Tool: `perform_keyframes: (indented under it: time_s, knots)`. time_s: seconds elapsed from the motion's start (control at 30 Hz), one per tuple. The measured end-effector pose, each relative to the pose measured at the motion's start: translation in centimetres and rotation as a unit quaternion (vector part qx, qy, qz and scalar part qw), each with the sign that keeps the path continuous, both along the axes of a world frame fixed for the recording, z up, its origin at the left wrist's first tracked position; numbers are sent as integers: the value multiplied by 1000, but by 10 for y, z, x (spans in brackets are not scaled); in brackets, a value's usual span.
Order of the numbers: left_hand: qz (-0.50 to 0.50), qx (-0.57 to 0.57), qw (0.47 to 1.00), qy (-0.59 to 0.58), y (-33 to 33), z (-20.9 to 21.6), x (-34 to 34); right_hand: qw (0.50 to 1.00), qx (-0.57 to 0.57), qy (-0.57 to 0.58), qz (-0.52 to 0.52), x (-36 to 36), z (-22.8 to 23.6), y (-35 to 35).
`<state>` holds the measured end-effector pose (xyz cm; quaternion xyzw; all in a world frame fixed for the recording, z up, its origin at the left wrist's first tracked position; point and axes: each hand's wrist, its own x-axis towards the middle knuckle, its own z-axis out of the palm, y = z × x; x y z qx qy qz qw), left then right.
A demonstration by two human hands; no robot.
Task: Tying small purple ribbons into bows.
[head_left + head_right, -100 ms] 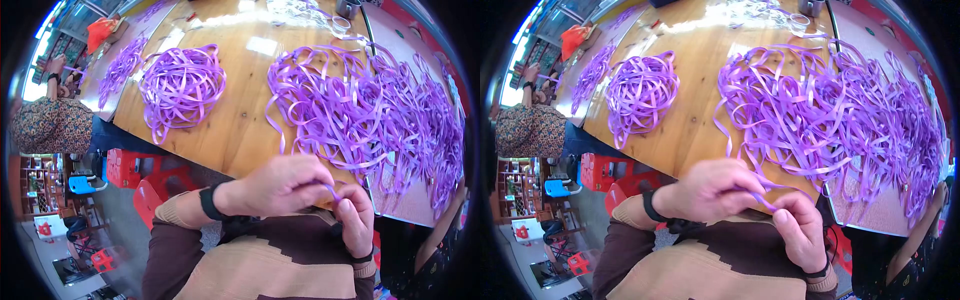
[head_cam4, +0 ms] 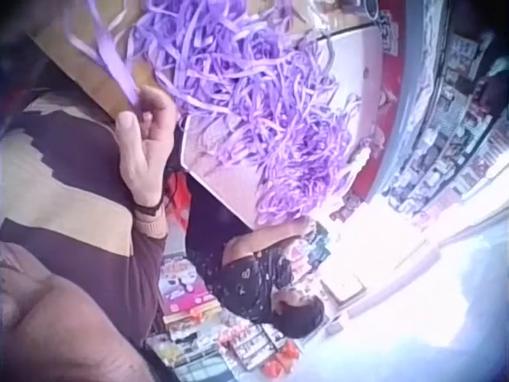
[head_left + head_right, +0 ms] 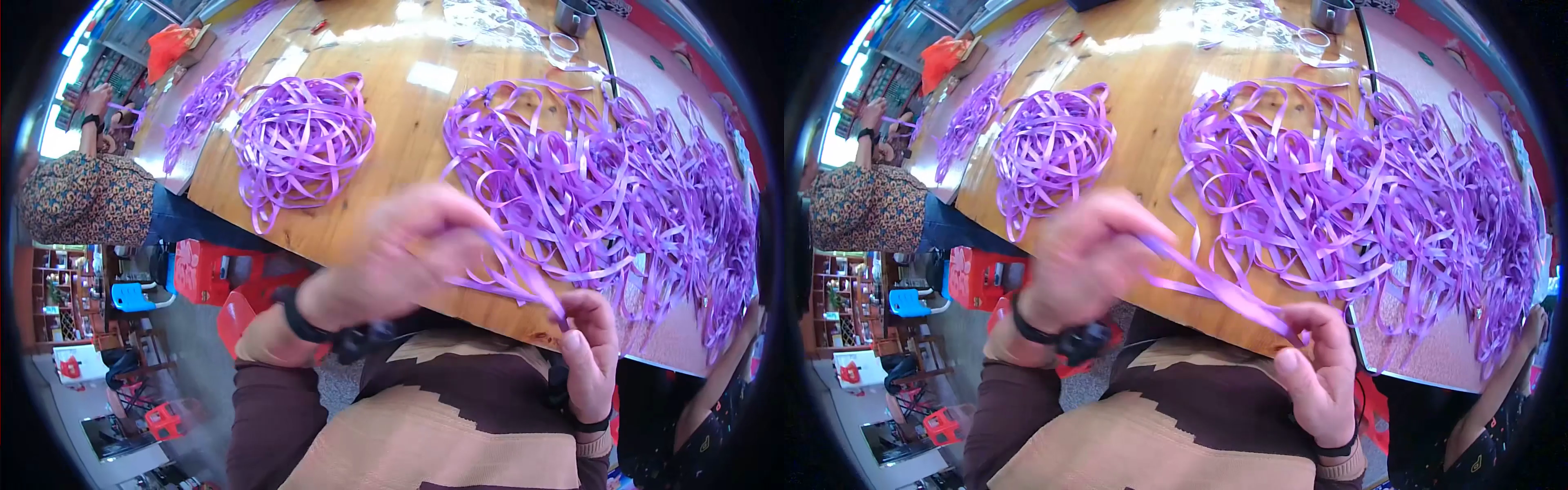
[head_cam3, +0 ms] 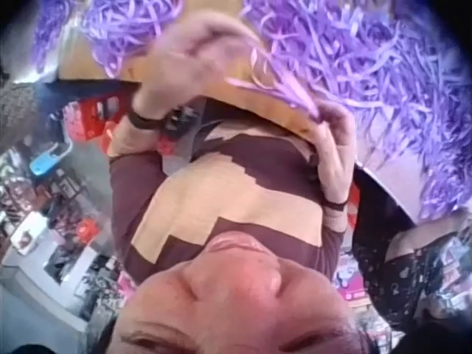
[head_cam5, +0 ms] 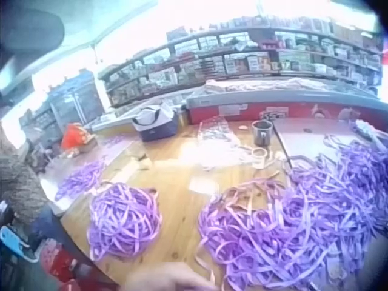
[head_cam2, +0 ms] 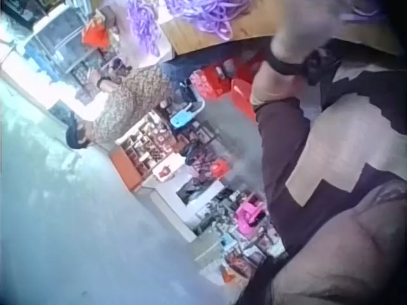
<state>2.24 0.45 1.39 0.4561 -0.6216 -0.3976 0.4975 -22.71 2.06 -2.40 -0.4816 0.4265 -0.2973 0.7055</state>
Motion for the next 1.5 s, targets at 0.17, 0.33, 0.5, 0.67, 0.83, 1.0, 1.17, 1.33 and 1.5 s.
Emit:
perform_keyframes:
  time_s: [0.17, 0.33, 0.5, 0.67, 0.83, 1.0, 1.17, 1.33, 1.5]
  knots:
    - [216, -154, 963, 37, -26, 45, 111, 978, -152, -7, -144, -18, -8, -10]
    - [429, -142, 883, -128, -39, 22, 180, 983, -108, -1, -148, -24, -9, -1]
    - [321, -11, 942, -101, -28, -24, 121, 995, -85, 33, -28, -19, 12, 2]
    - [171, -17, 963, -208, -18, -47, 41, 865, -432, -136, 215, -4, 18, 3]
    - [19, -35, 961, -273, -17, -49, -14, 840, -332, -279, 327, -4, 63, -15]
    - [-103, -76, 944, -304, -30, -33, -40, 832, -425, -301, 193, -6, 49, 11]
    - [-141, -140, 931, -306, -58, -33, -69, 835, -426, -344, 56, -5, 35, 28]
    - [-134, -188, 897, -376, -85, -45, -102, 850, -389, -263, 237, -29, 28, 17]
    - [-168, -172, 895, -377, -95, -52, -105, 837, -391, -106, 369, -50, 37, -9]
